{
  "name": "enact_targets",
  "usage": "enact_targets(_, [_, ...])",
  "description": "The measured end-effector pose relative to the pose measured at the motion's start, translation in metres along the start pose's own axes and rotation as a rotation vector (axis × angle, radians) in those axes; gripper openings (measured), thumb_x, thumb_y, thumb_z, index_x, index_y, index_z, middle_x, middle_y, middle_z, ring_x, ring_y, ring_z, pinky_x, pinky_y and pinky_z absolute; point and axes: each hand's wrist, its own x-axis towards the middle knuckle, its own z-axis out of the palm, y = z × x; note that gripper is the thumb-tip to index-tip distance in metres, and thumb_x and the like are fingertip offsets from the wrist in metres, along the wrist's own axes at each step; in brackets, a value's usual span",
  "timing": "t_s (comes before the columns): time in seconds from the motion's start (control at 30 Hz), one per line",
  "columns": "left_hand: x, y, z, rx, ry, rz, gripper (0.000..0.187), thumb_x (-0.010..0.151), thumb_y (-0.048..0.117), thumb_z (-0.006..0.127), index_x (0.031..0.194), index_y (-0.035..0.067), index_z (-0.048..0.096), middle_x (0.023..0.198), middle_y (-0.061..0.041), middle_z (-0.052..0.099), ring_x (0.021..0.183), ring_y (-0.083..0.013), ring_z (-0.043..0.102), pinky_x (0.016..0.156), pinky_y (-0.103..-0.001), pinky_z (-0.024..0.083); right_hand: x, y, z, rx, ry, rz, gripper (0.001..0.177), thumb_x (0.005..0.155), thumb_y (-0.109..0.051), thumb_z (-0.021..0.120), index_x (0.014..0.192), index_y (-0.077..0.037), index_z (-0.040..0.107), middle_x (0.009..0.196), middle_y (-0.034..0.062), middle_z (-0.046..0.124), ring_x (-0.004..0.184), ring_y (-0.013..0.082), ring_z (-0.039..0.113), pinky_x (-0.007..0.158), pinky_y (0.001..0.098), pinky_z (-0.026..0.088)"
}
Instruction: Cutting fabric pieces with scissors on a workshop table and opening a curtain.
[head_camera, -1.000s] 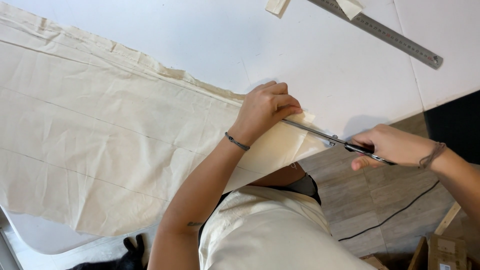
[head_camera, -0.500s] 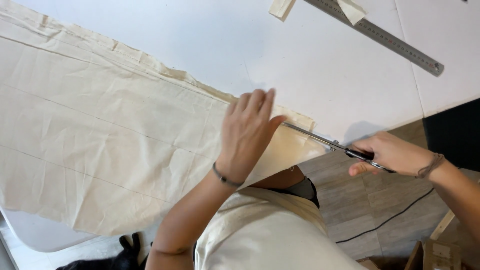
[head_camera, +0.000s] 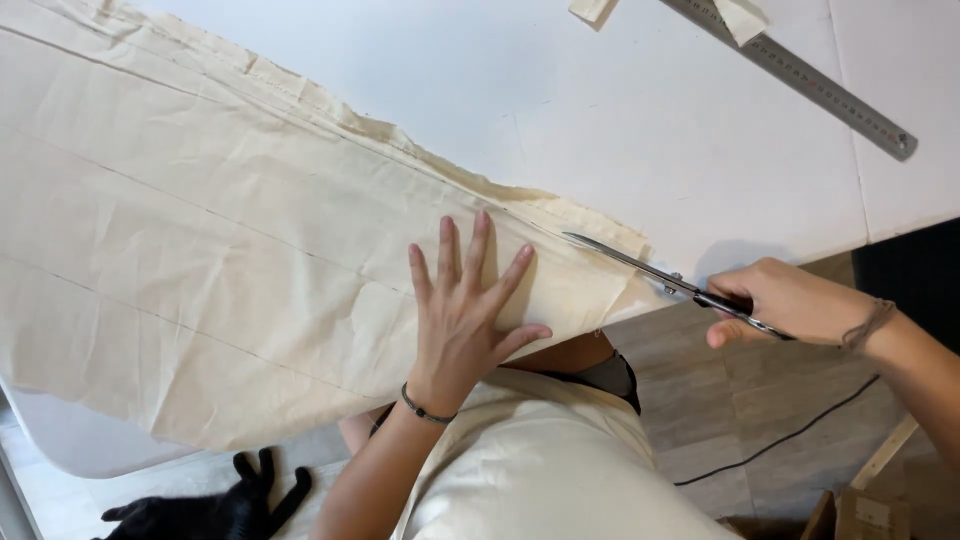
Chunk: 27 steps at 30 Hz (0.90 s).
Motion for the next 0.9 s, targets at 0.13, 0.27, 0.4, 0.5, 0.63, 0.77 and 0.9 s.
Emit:
enact_targets(0.13, [0.000, 0.000, -0.002, 0.000, -0.007, -0.005, 0.092, 0.089, 0.093, 0.031, 0.163, 0.039, 0.023, 0.172, -0.017, 0.022, 0.159, -0.0489, 0.018, 0.124, -0.072, 0.018, 0.005, -0.002, 0.001, 0.005, 0.004, 0.006, 0.064, 0.076, -0.060, 0.091, 0.067, -0.015, 0.046, 0.060, -0.0048, 0.044, 0.054, 0.0095, 0.039, 0.053, 0.0273, 0.034])
enact_targets(0.27, [0.006, 0.002, -0.008, -0.021, 0.002, 0.050, 0.086, 0.094, 0.085, 0.039, 0.159, 0.028, 0.036, 0.170, -0.011, 0.027, 0.157, -0.0414, 0.022, 0.122, -0.071, 0.021, 0.004, -0.003, 0.002, -0.010, -0.005, 0.016, 0.064, 0.072, -0.068, 0.084, 0.068, -0.015, 0.048, 0.061, -0.0048, 0.046, 0.054, 0.0100, 0.040, 0.053, 0.0268, 0.034])
enact_targets(0.4, [0.006, 0.004, -0.003, -0.039, -0.007, 0.148, 0.073, 0.104, 0.067, 0.052, 0.162, 0.025, 0.035, 0.169, -0.006, 0.034, 0.156, -0.0296, 0.034, 0.123, -0.064, 0.025, 0.005, -0.001, 0.003, 0.002, 0.000, -0.015, 0.065, 0.074, -0.068, 0.084, 0.067, -0.015, 0.047, 0.061, -0.0049, 0.043, 0.054, 0.0100, 0.037, 0.053, 0.0274, 0.032])
enact_targets(0.5, [0.009, 0.007, 0.000, 0.100, -0.006, 0.125, 0.081, 0.100, 0.083, 0.039, 0.163, 0.033, 0.031, 0.169, -0.003, 0.032, 0.155, -0.0266, 0.034, 0.121, -0.061, 0.028, 0.006, -0.003, 0.001, 0.005, -0.004, -0.013, 0.064, 0.073, -0.067, 0.085, 0.066, -0.015, 0.047, 0.059, -0.0051, 0.046, 0.053, 0.0095, 0.039, 0.052, 0.0269, 0.034])
enact_targets(0.63, [0.018, 0.015, 0.001, 0.003, 0.073, 0.091, 0.082, 0.097, 0.082, 0.034, 0.159, 0.029, 0.038, 0.148, -0.008, 0.054, 0.137, -0.0305, 0.053, 0.111, -0.052, 0.040, 0.008, -0.003, 0.001, 0.000, 0.002, -0.045, 0.065, 0.071, -0.072, 0.079, 0.065, -0.016, 0.047, 0.058, -0.0053, 0.044, 0.052, 0.0094, 0.039, 0.051, 0.0275, 0.033])
enact_targets(0.77, [0.022, 0.016, 0.004, -0.008, 0.083, 0.095, 0.082, 0.098, 0.081, 0.032, 0.159, 0.026, 0.038, 0.146, -0.010, 0.054, 0.135, -0.0323, 0.053, 0.107, -0.046, 0.043, 0.007, -0.002, 0.002, -0.013, 0.020, -0.041, 0.067, 0.070, -0.073, 0.080, 0.066, -0.015, 0.047, 0.060, -0.0054, 0.044, 0.054, 0.0096, 0.038, 0.053, 0.0282, 0.032])
enact_targets(0.9, [0.020, 0.017, 0.007, 0.064, 0.008, 0.110, 0.091, 0.095, 0.089, 0.034, 0.163, 0.029, 0.029, 0.166, -0.008, 0.040, 0.155, -0.0305, 0.035, 0.126, -0.049, 0.027, 0.006, -0.001, 0.005, -0.038, 0.018, -0.010, 0.068, 0.069, -0.071, 0.085, 0.066, -0.015, 0.046, 0.059, -0.0051, 0.045, 0.054, 0.0102, 0.041, 0.053, 0.0278, 0.035])
